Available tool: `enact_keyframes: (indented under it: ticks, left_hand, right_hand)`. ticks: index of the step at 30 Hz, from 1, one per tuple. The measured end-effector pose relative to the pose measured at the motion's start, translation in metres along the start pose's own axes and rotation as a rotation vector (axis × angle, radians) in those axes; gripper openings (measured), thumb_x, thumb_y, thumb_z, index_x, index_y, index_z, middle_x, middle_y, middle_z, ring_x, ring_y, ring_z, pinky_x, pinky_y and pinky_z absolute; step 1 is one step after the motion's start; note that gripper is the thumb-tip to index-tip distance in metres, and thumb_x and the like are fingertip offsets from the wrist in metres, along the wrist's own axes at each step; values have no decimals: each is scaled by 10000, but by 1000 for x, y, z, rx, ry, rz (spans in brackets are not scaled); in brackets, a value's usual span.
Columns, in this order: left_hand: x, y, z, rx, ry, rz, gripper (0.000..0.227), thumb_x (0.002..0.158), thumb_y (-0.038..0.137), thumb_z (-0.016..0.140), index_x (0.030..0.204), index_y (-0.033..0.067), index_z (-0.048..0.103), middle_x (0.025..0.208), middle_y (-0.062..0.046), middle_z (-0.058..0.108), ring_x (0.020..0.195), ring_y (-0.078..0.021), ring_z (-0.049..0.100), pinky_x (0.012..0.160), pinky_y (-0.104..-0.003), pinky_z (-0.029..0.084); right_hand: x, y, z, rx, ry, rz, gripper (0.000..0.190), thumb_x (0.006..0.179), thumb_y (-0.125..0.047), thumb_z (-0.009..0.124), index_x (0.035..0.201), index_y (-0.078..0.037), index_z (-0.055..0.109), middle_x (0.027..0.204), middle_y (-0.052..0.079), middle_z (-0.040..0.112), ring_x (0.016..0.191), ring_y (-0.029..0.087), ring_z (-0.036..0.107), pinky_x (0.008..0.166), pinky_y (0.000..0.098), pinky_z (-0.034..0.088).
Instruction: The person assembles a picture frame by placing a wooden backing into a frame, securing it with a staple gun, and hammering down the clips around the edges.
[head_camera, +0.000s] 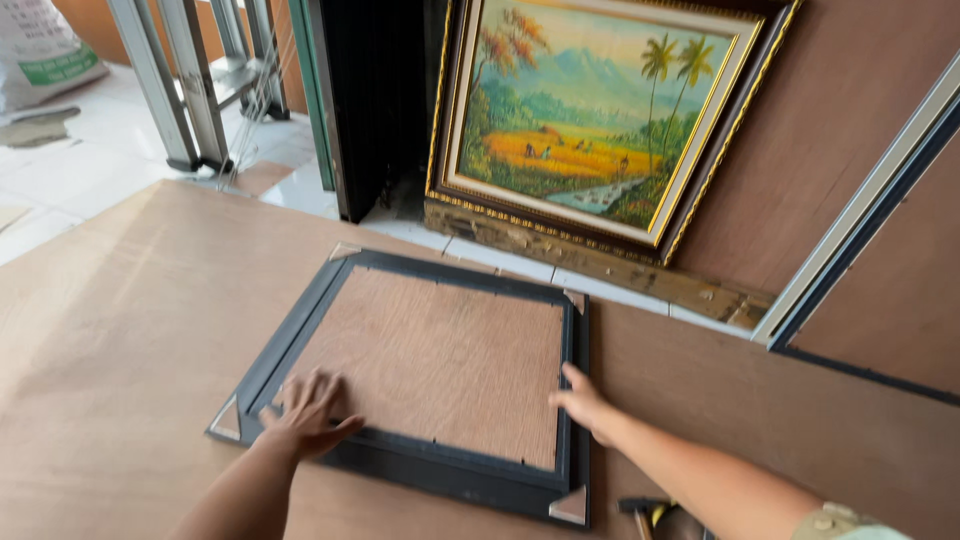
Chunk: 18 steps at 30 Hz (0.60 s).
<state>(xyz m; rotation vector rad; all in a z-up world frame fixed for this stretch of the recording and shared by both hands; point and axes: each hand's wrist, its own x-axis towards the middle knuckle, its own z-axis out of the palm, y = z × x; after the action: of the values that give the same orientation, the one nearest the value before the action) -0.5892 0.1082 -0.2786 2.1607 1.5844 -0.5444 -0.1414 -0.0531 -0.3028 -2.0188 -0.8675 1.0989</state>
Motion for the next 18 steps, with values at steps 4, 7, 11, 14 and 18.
enact_keyframes:
  ticks: [4, 7, 11, 14, 18]
  left_hand:
    - [-2, 40, 3, 191, 34, 207, 1172, 857, 1105, 496, 1784, 585, 5, 1917, 82, -43, 1761, -399, 4, 1311, -726, 327]
    - [-2, 59, 15, 352, 71, 492, 1144, 862, 877, 705, 1777, 581, 85, 1881, 92, 96, 1731, -386, 139, 1271, -733, 406]
    - [-13, 82, 19, 536, 124, 757, 742, 1124, 490, 602, 1763, 486, 226, 1816, 20, 241, 1693, -340, 252, 1245, -666, 461]
    - [-18, 87, 10, 599, 123, 750, 695, 1164, 390, 590, 1750, 469, 226, 1778, 17, 293, 1672, -307, 308, 1213, -621, 514]
    - [-18, 100, -4, 552, 37, 600, 698, 1127, 441, 628, 1730, 473, 276, 1780, 49, 326, 1640, -263, 401, 1207, -571, 555]
  right_hand:
    - [-16, -13, -3, 113, 121, -30, 886, 999, -48, 703, 1778, 36, 291, 1829, 329, 302, 1696, 454, 298, 1388, 563, 268]
    - [-12, -5, -13, -73, 90, -75, 840, 973, -47, 716, 1748, 34, 400, 1768, 320, 440, 1599, 446, 483, 1296, 513, 443]
    - [-19, 12, -35, -412, 28, -204, 842, 916, -130, 786, 1714, -204, 528, 1686, 159, 578, 1300, 318, 770, 1057, 406, 659]
    - [-19, 16, -36, -383, -9, -321, 845, 896, -196, 846, 1689, -199, 554, 1815, 119, 442, 1342, 352, 745, 1091, 437, 648]
    - [-13, 5, -29, -416, 91, -276, 819, 888, -258, 872, 1656, -197, 594, 1777, 125, 478, 1272, 294, 781, 1057, 390, 674]
